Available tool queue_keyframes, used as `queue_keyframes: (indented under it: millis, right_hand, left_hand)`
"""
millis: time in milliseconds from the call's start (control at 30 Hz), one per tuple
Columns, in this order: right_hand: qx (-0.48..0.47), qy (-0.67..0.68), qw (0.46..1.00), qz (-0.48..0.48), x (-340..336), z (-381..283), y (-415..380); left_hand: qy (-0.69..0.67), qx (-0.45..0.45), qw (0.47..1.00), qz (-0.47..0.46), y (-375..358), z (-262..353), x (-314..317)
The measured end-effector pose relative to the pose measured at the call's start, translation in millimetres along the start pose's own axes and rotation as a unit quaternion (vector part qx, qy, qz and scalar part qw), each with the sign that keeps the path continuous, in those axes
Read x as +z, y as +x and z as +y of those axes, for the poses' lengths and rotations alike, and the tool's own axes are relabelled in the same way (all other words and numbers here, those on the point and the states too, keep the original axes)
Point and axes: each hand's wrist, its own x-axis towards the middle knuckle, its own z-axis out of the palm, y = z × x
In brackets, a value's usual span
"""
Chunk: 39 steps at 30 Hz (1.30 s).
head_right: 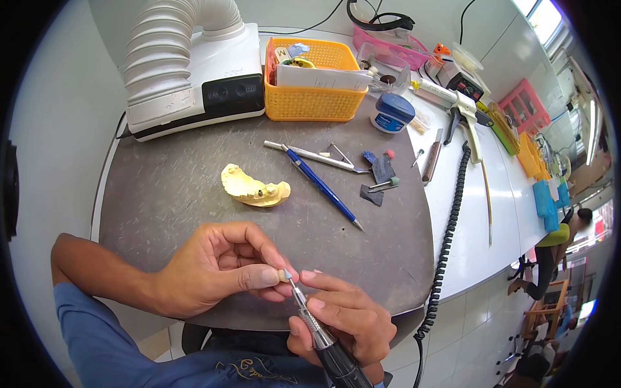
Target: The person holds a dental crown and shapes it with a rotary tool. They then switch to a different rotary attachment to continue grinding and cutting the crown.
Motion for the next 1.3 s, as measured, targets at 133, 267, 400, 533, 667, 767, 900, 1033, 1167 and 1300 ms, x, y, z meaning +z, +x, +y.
queue_keyframes:
  millis: [133,267,400,533,667,767,900,1033,1167,1300]
  right_hand:
    - [-0.018,-0.030,0.999,-0.039,-2.8,-2.2,1.0]
    - [-0.006,-0.002,1.000,0.008,-0.2,-0.1,-1.0]
    - [-0.002,-0.014,1.000,0.003,0.1,-0.4,-1.7]
    - [0.002,-0.017,1.000,-0.001,0.3,0.0,-1.6]
    - [0.004,-0.022,1.000,-0.004,0.5,-1.1,-1.0]
    - [0.007,-0.020,1.000,-0.008,0.3,-1.7,-0.4]
    - [0.000,-0.028,1.000,-0.008,0.8,-1.9,0.1]
    - [-0.007,-0.035,0.999,-0.017,0.2,-1.9,0.8]
    - [0.003,-0.026,1.000,-0.009,0.3,-2.5,-1.2]
    - [0.014,-0.028,1.000,0.004,0.9,-2.0,-0.5]
  left_hand:
    - [0.001,0.001,1.000,0.001,0.9,-0.9,-0.1]
    - [-0.015,0.007,1.000,-0.006,0.3,1.0,0.6]
    - [0.015,-0.002,1.000,-0.002,0.8,1.9,0.6]
    - [0.021,-0.011,1.000,0.003,0.6,3.1,0.9]
    - [-0.004,-0.004,1.000,-0.002,0.6,0.5,0.0]
    - [0.002,-0.003,1.000,-0.003,0.8,0.2,-0.1]
    - [0.002,-0.007,1.000,-0.002,0.6,1.2,0.5]
    - [0.001,-0.009,1.000,-0.005,0.3,1.6,0.1]
    - [-0.010,-0.008,1.000,-0.006,0.5,1.2,0.3]
    - [-0.014,-0.003,1.000,-0.011,0.4,1.1,-0.3]
